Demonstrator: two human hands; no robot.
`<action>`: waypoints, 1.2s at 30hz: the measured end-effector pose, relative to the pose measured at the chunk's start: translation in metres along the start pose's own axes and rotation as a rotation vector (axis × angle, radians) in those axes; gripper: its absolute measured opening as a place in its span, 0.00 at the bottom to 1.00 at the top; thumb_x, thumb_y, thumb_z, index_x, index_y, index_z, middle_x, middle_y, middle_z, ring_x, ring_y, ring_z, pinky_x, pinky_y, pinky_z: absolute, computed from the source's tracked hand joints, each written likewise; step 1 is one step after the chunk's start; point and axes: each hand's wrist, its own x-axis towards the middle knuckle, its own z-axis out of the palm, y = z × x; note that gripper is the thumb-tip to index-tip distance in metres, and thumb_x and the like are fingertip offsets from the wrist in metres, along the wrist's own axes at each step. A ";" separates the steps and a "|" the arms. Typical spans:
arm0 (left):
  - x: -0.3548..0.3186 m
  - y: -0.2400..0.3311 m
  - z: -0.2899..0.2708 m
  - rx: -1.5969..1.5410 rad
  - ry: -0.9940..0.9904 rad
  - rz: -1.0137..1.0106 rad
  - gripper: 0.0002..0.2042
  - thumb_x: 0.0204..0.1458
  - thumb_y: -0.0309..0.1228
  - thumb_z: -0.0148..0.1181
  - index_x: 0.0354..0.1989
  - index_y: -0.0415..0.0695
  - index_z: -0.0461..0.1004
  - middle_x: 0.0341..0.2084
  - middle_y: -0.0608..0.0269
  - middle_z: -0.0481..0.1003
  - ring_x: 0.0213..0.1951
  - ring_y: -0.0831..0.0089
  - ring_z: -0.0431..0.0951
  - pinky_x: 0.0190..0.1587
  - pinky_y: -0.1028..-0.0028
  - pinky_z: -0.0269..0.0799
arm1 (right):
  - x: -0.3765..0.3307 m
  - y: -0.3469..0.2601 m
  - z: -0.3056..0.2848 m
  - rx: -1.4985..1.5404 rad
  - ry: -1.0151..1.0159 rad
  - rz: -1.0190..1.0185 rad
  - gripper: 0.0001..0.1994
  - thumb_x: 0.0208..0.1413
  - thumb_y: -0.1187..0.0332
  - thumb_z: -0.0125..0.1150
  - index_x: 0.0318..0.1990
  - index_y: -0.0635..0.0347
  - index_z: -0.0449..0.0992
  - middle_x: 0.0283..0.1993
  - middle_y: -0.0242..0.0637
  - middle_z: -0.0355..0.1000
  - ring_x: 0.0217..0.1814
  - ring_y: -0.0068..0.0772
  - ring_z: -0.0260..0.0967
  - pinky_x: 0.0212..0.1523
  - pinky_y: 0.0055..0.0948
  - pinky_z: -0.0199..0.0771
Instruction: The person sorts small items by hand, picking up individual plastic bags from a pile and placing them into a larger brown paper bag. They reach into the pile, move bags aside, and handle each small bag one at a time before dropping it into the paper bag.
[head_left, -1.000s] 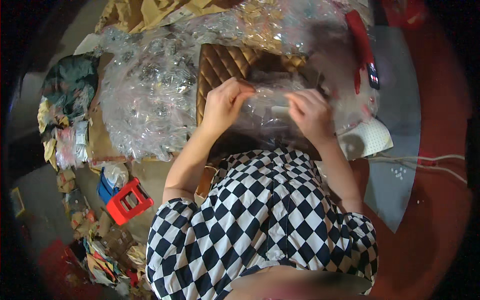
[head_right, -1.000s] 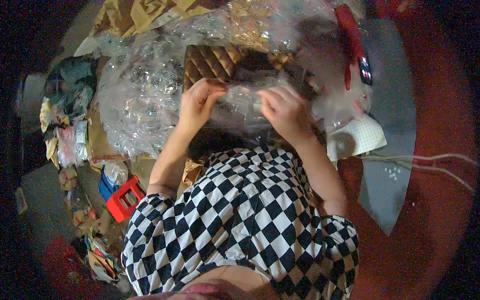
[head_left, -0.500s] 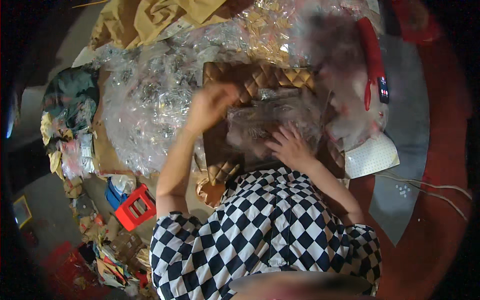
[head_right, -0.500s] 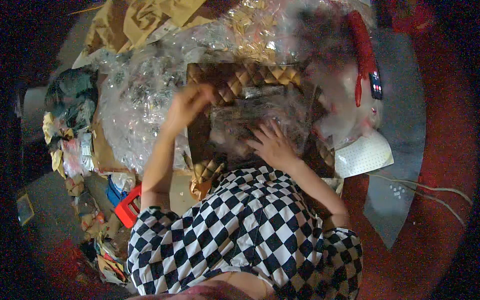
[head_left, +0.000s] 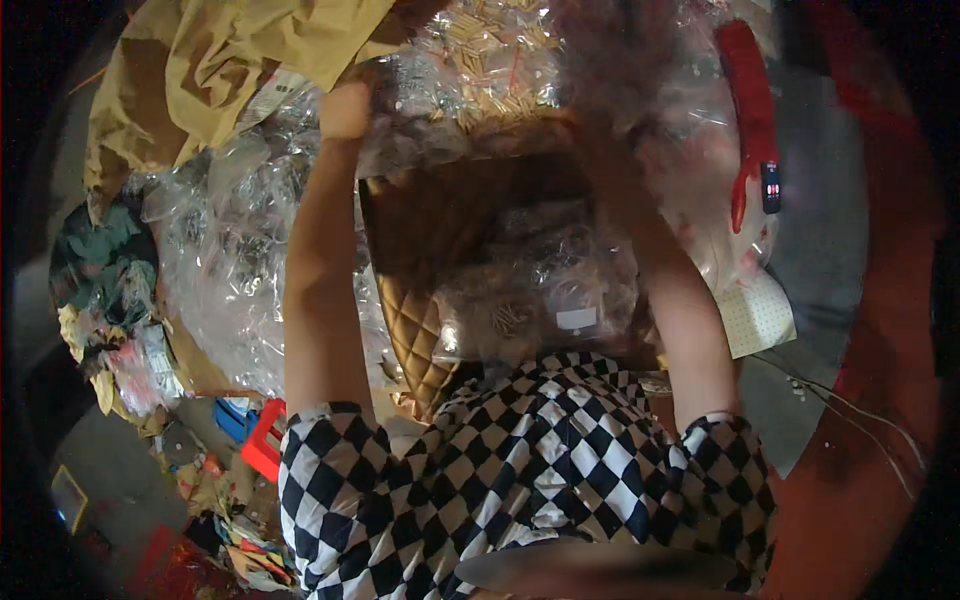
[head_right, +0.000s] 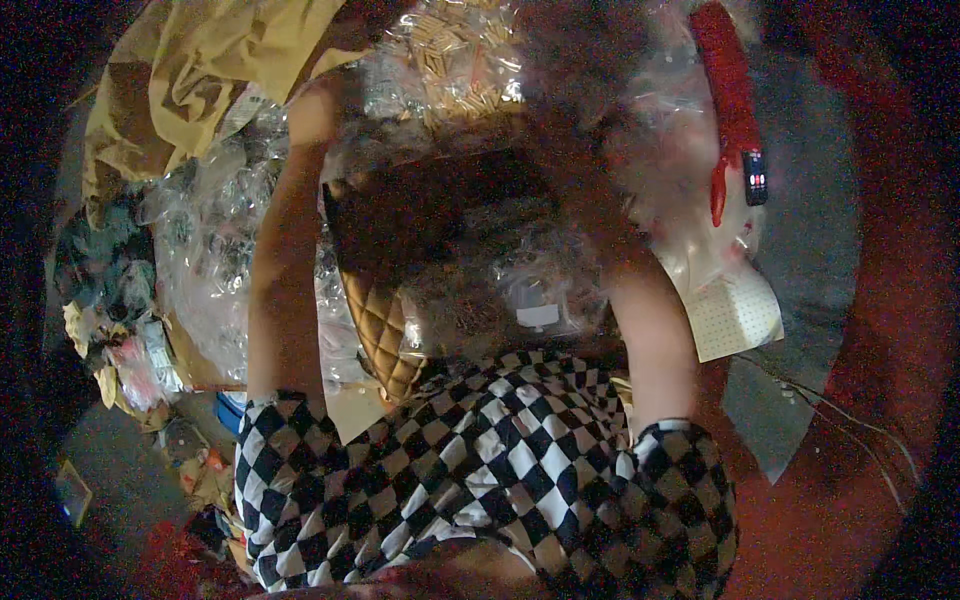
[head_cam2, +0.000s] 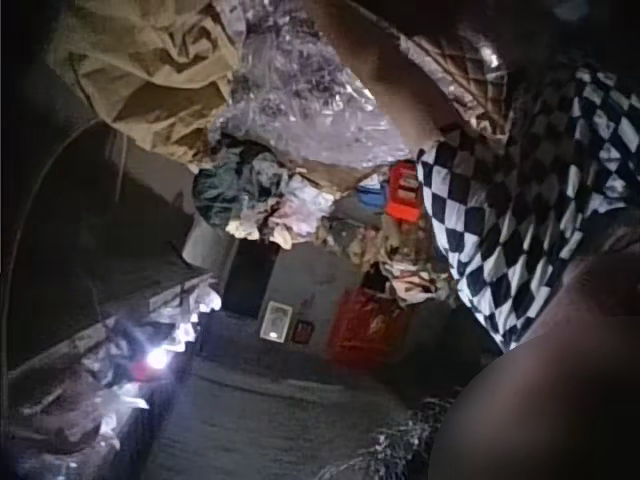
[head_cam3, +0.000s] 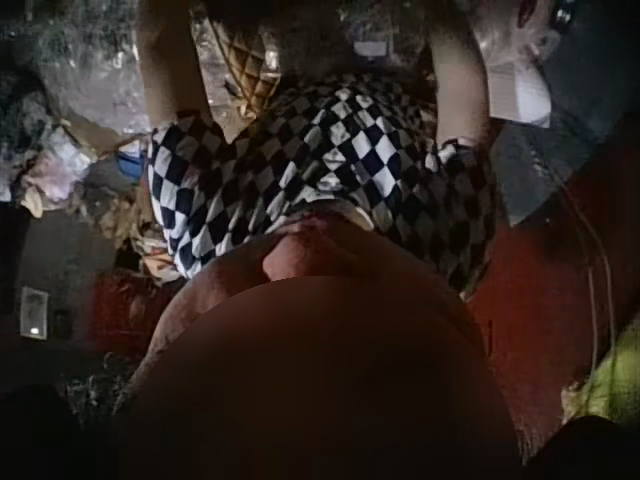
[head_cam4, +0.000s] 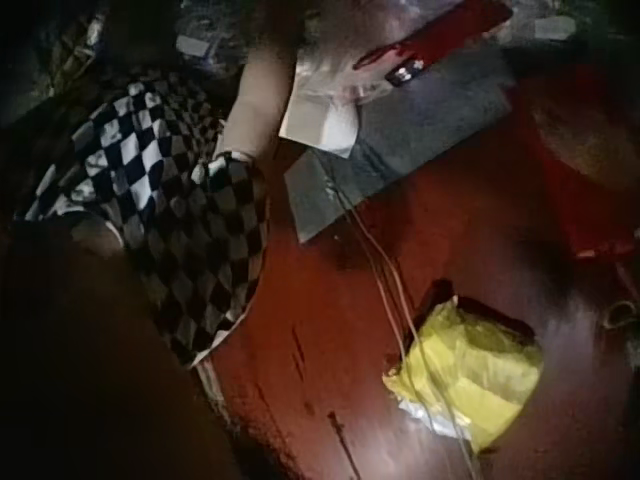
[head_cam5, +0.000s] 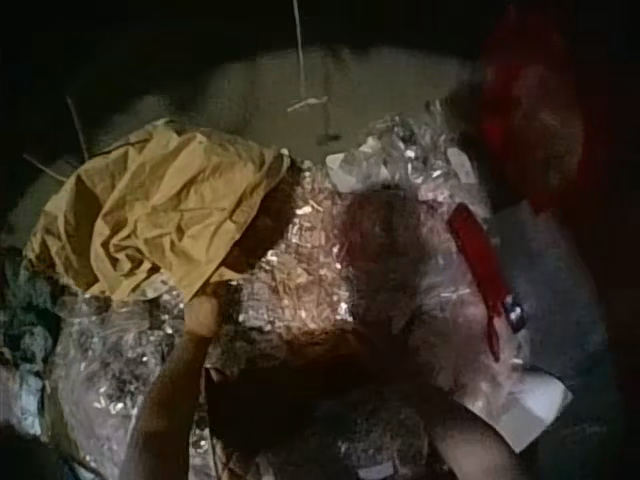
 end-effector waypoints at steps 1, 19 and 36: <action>-0.006 0.003 -0.014 0.001 -0.052 -0.016 0.12 0.50 0.30 0.51 0.44 0.51 0.73 0.31 0.53 0.78 0.31 0.55 0.79 0.30 0.59 0.75 | 0.010 0.017 0.012 0.009 -0.301 0.126 0.14 0.53 0.59 0.56 0.41 0.58 0.75 0.44 0.43 0.72 0.47 0.43 0.69 0.48 0.38 0.67; -0.081 0.155 -0.126 -1.521 0.018 -0.018 0.06 0.54 0.18 0.55 0.39 0.39 0.72 0.32 0.65 0.75 0.34 0.81 0.72 0.41 0.82 0.66 | 0.046 -0.054 -0.048 0.683 -0.490 0.195 0.12 0.60 0.64 0.50 0.48 0.54 0.75 0.42 0.39 0.74 0.44 0.36 0.72 0.47 0.36 0.70; -0.112 0.180 -0.159 -1.101 0.273 0.049 0.04 0.50 0.24 0.62 0.34 0.46 0.80 0.58 0.55 0.66 0.60 0.63 0.64 0.59 0.68 0.56 | 0.041 0.089 -0.082 -0.063 -0.167 0.159 0.13 0.60 0.59 0.49 0.44 0.53 0.75 0.39 0.40 0.74 0.42 0.42 0.70 0.48 0.37 0.68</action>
